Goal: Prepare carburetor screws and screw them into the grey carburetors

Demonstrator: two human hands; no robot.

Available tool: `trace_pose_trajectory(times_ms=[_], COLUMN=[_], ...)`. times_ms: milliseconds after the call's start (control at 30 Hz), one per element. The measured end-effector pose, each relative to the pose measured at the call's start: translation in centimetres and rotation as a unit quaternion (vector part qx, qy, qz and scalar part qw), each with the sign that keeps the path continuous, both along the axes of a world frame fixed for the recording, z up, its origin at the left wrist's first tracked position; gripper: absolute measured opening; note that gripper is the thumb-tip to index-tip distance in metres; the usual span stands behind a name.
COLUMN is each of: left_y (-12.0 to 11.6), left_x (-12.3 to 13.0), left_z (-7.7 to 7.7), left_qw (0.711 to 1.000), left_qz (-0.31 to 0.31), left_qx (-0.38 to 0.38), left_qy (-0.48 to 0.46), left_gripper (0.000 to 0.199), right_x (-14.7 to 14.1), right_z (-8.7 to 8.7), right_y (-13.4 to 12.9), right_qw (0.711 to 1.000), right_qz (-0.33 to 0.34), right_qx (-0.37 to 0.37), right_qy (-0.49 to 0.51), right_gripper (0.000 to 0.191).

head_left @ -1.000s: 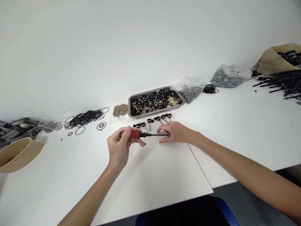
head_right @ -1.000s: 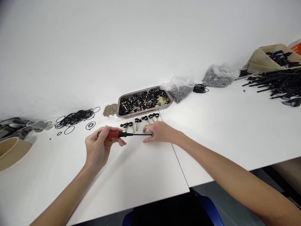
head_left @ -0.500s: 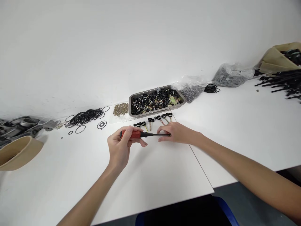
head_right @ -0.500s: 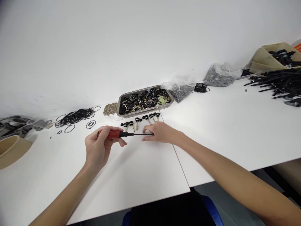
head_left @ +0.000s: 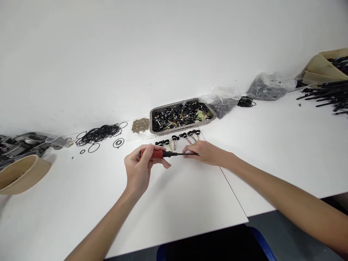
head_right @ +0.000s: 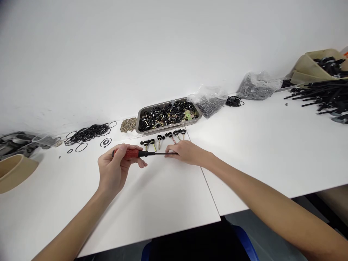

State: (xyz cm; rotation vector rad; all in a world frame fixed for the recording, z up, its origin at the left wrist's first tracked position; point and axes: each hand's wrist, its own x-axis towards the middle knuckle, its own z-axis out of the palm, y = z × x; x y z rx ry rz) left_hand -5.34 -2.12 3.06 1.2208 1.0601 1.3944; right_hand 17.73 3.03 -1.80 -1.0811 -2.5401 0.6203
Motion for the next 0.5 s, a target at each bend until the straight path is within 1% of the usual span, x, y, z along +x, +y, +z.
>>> trace_pose_trajectory(times_ms=[233,500], left_y=[-0.02,0.36], left_x=[0.02,-0.49], left_z=[0.05,0.43], left_qw=[1.0,1.0], left_qz=[0.005,0.025], left_qx=[-0.002,0.014], left_qy=[0.008,-0.002], left_gripper=[0.027,0.028], right_x=[0.08,0.08], right_z=[-0.09,-0.31], right_y=[0.1,0.23], right_qw=[1.0,1.0], right_qz=[-0.001,-0.018], right_qx=[-0.021,-0.004], right_qy=[0.004,-0.008], right_gripper=[0.029,0.04])
